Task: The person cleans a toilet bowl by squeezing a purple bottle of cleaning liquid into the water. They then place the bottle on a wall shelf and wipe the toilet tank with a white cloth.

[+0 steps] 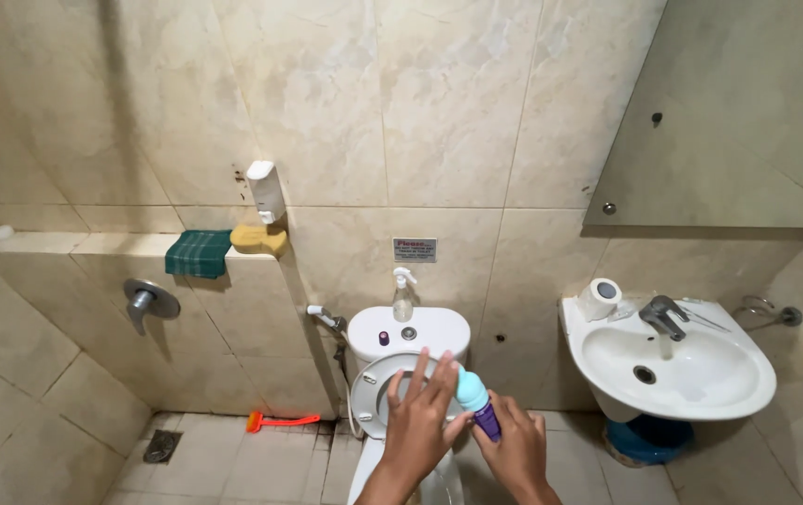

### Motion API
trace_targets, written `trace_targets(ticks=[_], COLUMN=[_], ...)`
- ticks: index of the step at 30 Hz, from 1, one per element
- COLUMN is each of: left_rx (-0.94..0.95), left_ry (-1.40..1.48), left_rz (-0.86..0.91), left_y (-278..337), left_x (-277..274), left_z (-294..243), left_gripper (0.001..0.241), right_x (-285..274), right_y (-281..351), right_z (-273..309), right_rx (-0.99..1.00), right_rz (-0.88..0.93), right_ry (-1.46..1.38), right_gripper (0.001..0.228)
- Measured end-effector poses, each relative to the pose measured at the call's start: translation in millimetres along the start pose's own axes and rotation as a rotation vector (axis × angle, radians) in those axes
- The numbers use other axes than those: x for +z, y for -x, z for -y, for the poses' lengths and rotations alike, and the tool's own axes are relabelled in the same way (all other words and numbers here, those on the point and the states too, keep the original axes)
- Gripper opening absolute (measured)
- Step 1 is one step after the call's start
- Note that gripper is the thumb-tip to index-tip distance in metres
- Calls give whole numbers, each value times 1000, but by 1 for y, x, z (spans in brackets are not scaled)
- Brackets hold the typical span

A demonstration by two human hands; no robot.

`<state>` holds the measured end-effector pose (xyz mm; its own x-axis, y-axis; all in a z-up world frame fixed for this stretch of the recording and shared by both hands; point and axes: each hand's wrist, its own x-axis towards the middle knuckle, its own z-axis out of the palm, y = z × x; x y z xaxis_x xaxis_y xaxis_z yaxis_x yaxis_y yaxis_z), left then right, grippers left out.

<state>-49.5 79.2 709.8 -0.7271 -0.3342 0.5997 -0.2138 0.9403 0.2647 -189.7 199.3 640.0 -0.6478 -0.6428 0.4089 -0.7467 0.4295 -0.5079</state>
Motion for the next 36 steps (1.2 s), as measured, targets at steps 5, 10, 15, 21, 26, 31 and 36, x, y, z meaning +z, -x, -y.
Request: trace_targets(ticks=[5, 10, 15, 21, 26, 31, 36], left_rx=[-220, -452, -602, -659, -631, -648, -586], left_ry=[52, 185, 321, 411, 395, 414, 506], left_rz=[-77, -16, 45, -3, -58, -44, -26], left_y=[10, 0, -3, -3, -5, -11, -15], left_x=[33, 43, 49, 52, 56, 72, 92], left_z=[-4, -19, -21, -11, 6, 37, 81], left_gripper=[77, 83, 81, 55, 52, 61, 60], right_x=[5, 14, 7, 30, 50, 79, 101], right_y=[2, 0, -7, -11, -21, -41, -67], right_z=[-14, -16, 12, 14, 16, 9, 20], right_rx=[-7, 5, 29, 48, 62, 25, 66], right_rz=[-31, -5, -43, 3, 17, -50, 24], right_ry=[-106, -182, -357, -411, -424, -468, -432], right_gripper=[63, 63, 56, 57, 57, 61, 58])
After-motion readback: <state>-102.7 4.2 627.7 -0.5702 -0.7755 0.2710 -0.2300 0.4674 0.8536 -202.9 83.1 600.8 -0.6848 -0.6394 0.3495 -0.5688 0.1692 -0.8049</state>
